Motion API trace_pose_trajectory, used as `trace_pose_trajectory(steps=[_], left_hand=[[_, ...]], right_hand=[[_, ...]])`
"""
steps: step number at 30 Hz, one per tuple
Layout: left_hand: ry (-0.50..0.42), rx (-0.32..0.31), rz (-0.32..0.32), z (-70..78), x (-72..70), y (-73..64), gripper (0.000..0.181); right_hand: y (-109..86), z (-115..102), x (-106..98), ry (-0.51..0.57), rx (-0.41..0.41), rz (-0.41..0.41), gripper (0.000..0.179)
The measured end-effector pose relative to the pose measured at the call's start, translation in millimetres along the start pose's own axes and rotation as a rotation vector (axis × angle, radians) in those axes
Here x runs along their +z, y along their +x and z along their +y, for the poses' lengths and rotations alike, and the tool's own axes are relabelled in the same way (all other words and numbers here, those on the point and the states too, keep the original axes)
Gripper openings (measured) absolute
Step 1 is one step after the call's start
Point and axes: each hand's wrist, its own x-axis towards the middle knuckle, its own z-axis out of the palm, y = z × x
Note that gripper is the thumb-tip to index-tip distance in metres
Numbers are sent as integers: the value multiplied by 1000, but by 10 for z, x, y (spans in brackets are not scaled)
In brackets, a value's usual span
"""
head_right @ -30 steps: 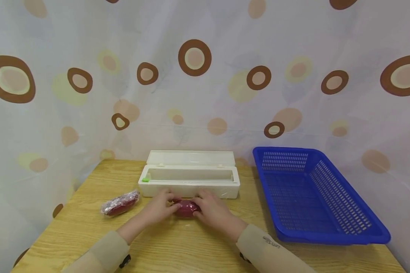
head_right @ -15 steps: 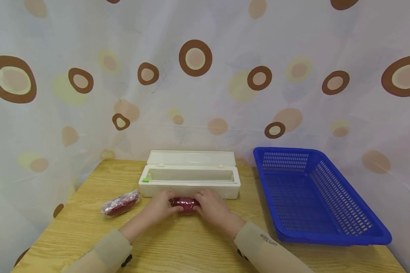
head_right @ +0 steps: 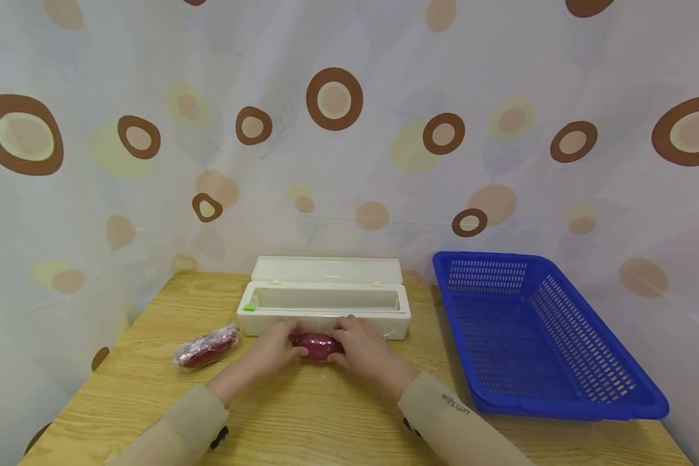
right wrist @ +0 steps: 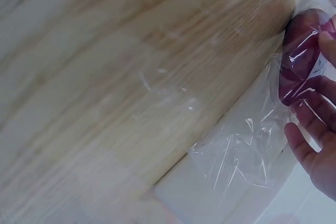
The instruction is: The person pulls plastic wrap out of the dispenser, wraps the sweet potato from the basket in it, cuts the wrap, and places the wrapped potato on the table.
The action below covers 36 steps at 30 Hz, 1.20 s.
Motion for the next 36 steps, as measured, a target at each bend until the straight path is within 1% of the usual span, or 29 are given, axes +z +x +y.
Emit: trace_pose_trajectory(steps=[2, 9, 10, 14, 17, 21, 24, 26, 28, 30, 33, 34, 36], left_hand=[[-11, -9, -6, -3, -5, 8, 29], [-27, 21, -2, -25, -5, 19, 24], [-34, 17, -4, -32, 1, 19, 24], [-64, 10, -3, -67, 9, 21, 28], [-92, 20, -3, -103, 1, 19, 32], [-135, 33, -28, -151, -32, 5, 35], [-166, 12, -44, -149, -83, -25, 37], [-180, -11, -38, -120, -138, -55, 39], [-174, -39, -22, -84, -206, -87, 39], [-158, -67, 8, -50, -282, -114, 39], [-126, -97, 78, -32, -400, -132, 38], [-113, -102, 110, -34, -439, -133, 38], [-121, -124, 167, -58, -513, -127, 40]], right_hand=[[10, 6, -7, -17, -8, -9, 40], [11, 12, 16, -60, -49, 15, 35], [9, 13, 19, -70, -54, 16, 35], [-1, 13, 23, -100, -64, 4, 35], [-2, 10, 26, -120, -68, -6, 36], [-4, 2, 28, -130, -58, -29, 38], [-13, -3, 26, -117, -44, -41, 39], [-21, -2, 28, -108, -40, -40, 39], [-31, 2, 36, -99, -40, -32, 39], [-36, 7, 47, -99, -43, -19, 39], [-42, 12, 62, -91, -46, -2, 39], [-42, 13, 65, -93, -44, 1, 39], [-44, 9, 67, -82, -37, 3, 39]])
